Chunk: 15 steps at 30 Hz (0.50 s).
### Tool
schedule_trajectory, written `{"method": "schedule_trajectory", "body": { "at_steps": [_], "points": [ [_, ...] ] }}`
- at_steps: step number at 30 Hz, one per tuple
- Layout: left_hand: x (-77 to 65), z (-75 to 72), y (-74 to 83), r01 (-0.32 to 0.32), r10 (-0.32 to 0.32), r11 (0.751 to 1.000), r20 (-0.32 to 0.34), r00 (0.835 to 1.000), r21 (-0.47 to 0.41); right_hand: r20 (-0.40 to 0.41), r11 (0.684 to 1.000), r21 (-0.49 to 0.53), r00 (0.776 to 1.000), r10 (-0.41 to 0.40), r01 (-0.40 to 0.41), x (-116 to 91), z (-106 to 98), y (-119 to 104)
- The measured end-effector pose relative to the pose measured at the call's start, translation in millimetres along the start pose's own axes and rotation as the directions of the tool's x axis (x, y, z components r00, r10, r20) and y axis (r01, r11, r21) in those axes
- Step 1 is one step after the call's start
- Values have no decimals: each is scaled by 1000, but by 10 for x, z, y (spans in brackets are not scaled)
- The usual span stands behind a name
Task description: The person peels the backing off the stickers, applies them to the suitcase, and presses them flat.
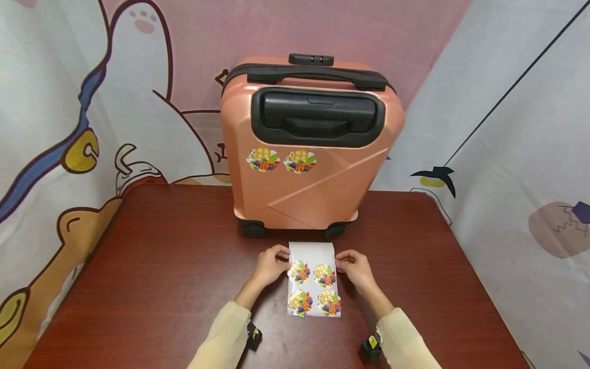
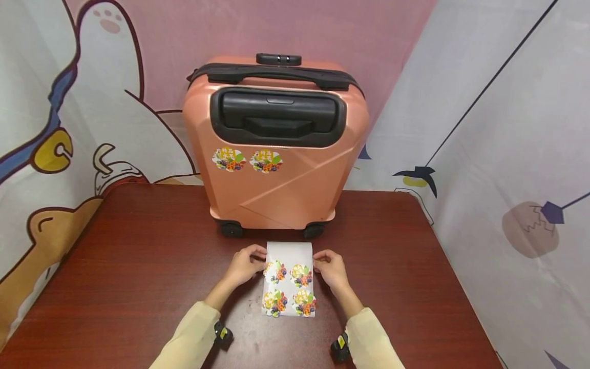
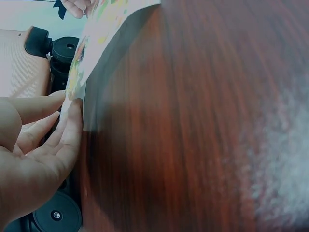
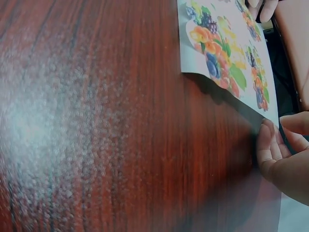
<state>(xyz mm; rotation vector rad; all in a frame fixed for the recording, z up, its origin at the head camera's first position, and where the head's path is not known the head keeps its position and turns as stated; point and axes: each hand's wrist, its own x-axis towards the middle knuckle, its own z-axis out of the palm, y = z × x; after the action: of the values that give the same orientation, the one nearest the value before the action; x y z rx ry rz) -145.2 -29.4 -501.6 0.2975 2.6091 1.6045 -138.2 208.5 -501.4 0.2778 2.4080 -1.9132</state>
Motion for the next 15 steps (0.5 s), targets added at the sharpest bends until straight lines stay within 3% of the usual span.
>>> {"method": "schedule_trajectory", "body": {
  "at_steps": [15],
  "points": [
    [5,-11,49,-21,19,998,-41,999,-53,-22,1000,5,1000,-6,6,11,29,-42]
  ]
}}
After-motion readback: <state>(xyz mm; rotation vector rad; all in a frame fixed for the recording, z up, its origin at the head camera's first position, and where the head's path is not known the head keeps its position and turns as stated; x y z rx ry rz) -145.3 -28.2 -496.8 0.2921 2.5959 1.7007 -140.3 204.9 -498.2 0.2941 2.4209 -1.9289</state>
